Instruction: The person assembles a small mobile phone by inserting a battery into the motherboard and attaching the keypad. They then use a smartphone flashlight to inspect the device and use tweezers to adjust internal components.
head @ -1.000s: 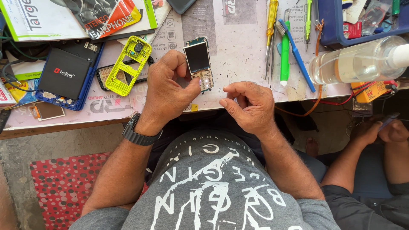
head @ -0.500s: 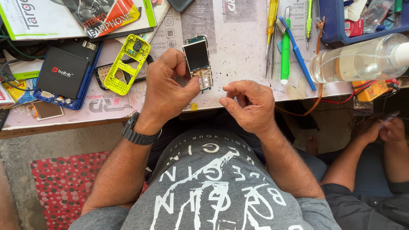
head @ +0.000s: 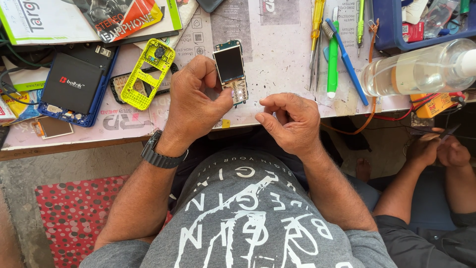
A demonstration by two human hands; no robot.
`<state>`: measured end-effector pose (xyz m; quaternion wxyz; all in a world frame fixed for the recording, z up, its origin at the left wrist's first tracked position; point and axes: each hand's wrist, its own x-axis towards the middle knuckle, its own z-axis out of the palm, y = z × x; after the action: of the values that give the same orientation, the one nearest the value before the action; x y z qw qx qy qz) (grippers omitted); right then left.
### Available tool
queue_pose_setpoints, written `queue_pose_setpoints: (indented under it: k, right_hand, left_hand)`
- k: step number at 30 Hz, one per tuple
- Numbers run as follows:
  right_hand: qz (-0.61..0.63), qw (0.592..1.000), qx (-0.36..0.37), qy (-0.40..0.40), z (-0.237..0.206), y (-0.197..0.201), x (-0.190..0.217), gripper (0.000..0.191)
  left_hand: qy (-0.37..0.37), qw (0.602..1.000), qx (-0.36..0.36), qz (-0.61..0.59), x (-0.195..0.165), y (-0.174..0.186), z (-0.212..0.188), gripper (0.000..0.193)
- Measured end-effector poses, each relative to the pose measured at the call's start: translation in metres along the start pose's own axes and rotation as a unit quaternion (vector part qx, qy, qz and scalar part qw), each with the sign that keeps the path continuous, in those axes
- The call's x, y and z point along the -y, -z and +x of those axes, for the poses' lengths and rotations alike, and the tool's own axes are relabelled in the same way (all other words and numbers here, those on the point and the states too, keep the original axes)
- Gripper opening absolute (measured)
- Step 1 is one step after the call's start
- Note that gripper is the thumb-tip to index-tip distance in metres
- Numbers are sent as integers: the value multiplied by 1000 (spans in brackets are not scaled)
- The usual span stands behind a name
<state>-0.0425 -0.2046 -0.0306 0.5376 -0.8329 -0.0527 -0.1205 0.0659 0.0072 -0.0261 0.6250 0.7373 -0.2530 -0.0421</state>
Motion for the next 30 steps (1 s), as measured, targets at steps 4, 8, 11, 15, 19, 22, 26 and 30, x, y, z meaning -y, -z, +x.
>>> queue_pose_setpoints:
  k: [4, 8, 11, 15, 19, 22, 26, 30]
  right_hand:
    - [5, 1000, -1, -1, 0, 0, 0, 24]
    - [-1, 1000, 0, 0, -1, 0, 0, 24]
    - [0, 1000, 0, 1, -1, 0, -1, 24]
    - [-4, 1000, 0, 9, 1, 0, 0, 24]
    - [-9, 1000, -2, 15, 1, 0, 1, 24]
    - [-19, 1000, -4, 13, -1, 0, 0, 24]
    - [-5, 1000, -6, 18, 0, -1, 2, 25]
    - [1, 999, -17, 37, 3, -3, 8, 23]
  left_hand:
    - [-1, 1000, -3, 5, 0, 0, 0, 37]
    - [-2, 1000, -3, 1, 1, 0, 0, 37]
    - [1, 1000, -4, 1, 1, 0, -1, 38]
    - [3, 1000, -3, 2, 1, 1, 0, 38]
    - [-3, 1000, -3, -5, 1, 0, 0, 38]
    - [3, 1000, -3, -15, 0, 0, -1, 39]
    - [8, 1000, -2, -16, 0, 1, 0, 38]
    - [-16, 1000, -14, 23, 8, 3, -6, 40]
